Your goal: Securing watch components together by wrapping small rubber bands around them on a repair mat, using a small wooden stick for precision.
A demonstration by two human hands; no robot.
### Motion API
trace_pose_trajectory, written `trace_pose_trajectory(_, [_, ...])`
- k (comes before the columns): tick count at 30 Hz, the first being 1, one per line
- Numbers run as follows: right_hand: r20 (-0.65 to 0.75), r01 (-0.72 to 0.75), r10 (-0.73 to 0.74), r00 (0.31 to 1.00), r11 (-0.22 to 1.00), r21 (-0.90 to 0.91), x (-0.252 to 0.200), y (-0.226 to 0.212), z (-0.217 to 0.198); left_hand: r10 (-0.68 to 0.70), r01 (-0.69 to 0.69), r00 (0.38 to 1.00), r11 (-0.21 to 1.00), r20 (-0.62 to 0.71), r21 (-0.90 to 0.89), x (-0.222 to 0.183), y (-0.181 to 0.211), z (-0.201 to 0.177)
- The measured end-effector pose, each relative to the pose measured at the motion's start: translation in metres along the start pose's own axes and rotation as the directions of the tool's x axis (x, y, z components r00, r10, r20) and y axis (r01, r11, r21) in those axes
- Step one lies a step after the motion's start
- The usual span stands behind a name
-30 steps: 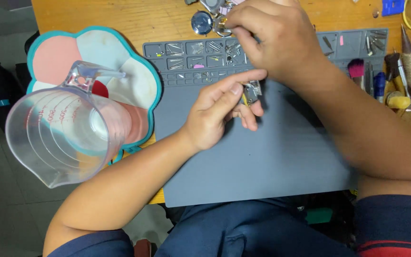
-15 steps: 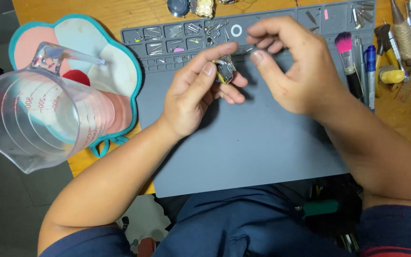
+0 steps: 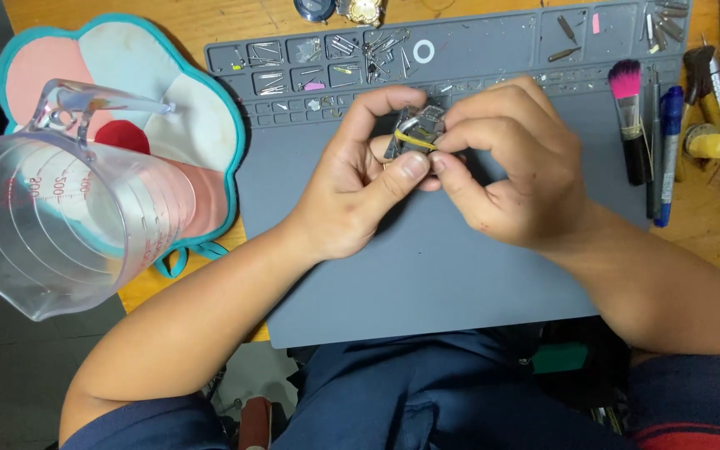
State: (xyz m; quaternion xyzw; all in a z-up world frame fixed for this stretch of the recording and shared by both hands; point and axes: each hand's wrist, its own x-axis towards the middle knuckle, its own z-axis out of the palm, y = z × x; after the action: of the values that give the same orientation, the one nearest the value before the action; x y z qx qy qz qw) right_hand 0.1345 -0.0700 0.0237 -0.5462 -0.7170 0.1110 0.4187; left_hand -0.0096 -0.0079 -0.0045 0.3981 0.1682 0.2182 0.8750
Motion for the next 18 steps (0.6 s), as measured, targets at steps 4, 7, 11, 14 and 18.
trace_pose_trajectory(4, [-0.008,0.022,-0.022,1.0,0.999,-0.044,-0.001,0.002,0.0,0.012,-0.012,1.0,0.998,0.006,0.058,0.0,0.001,0.0])
trace_pose_trajectory(7, [0.016,0.016,-0.015,1.0,0.999,-0.05,-0.006,0.004,0.001,0.038,-0.039,0.999,0.997,0.021,0.061,-0.001,-0.002,-0.001])
trace_pose_trajectory(11, [0.026,0.056,-0.054,0.998,0.994,-0.088,-0.006,0.009,-0.001,0.049,-0.051,0.998,0.997,0.039,0.059,0.003,-0.004,-0.003])
trace_pose_trajectory(14, [0.034,0.066,-0.061,0.998,0.986,-0.15,-0.006,0.011,-0.003,0.036,-0.038,0.999,0.998,0.041,0.043,0.005,-0.005,-0.002])
trace_pose_trajectory(18, [0.051,0.117,-0.109,0.993,0.972,-0.202,-0.004,0.013,-0.005,0.031,-0.034,0.998,0.998,0.056,0.052,0.006,-0.005,-0.001])
